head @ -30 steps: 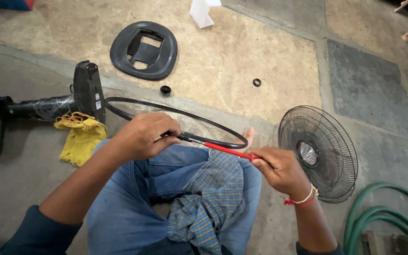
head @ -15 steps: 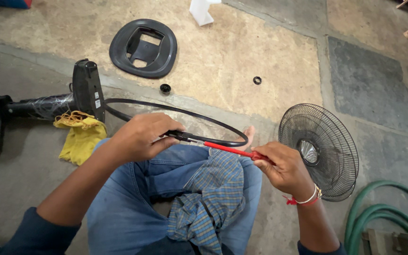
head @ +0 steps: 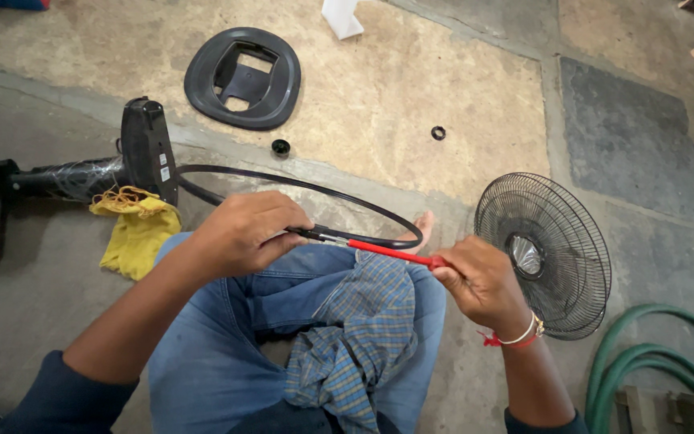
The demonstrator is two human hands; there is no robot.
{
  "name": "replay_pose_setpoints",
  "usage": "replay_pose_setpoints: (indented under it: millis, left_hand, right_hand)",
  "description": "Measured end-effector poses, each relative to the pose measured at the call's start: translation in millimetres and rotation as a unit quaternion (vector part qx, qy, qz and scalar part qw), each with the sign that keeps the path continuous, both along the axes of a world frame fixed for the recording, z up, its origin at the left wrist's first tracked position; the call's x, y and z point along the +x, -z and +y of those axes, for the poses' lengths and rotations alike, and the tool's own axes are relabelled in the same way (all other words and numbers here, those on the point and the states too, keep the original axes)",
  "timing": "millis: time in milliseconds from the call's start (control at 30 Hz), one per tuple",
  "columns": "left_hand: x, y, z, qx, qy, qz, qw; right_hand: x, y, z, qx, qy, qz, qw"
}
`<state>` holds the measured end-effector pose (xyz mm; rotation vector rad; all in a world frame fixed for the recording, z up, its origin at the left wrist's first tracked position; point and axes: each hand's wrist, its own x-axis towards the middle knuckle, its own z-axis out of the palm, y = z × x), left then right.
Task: The person uses a red tool to scrape a black circular frame, then wipes the frame with a blue checkered cloth. They proceed to wipe a small black cap and a larger black plastic fan cover with the same cloth.
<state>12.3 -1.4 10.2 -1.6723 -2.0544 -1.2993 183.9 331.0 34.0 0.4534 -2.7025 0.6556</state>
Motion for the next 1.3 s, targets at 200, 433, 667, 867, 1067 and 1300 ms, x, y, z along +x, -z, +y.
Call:
replay_pose_setpoints:
  millis: [200,433,667,867,1067,1300]
  left_hand:
    - [0.0,-1.1,-1.1,-0.011,0.001,-0.019,1.000]
    - [0.8,-3.4,0.1,-0.019,-0.008,-0.005,1.000]
    - [3.5,-4.8,3.9,-0.041,-0.007,0.010,0.999]
    - [4.7,-5.8,3.2,-0.026,-0.008,0.018,0.999]
    - [5.7,-7.4,3.4,-0.027,-0.011,0.008,1.000]
    - [7.5,-10.3,3.6,-0.017,-0.014,0.017,1.000]
  right_hand:
    - [2.1,-3.0,-2.2,-0.095,-0.001,-0.059,0.994]
    - [1.2,-2.6,-1.8,-0.025,0.021,-0.046,0.998]
    - [5.2,-3.6,1.0,-0.086,0.046,-0.072,0.993]
    - [3.9,-4.6,0.0,-0.040,0.020,-0.033,0.998]
    - [9.1,-7.4,-2.7,-0.075,0.025,-0.047,0.996]
    - [7.5,-10.3,-4.1,-0.033,0.011,-0.012,0.999]
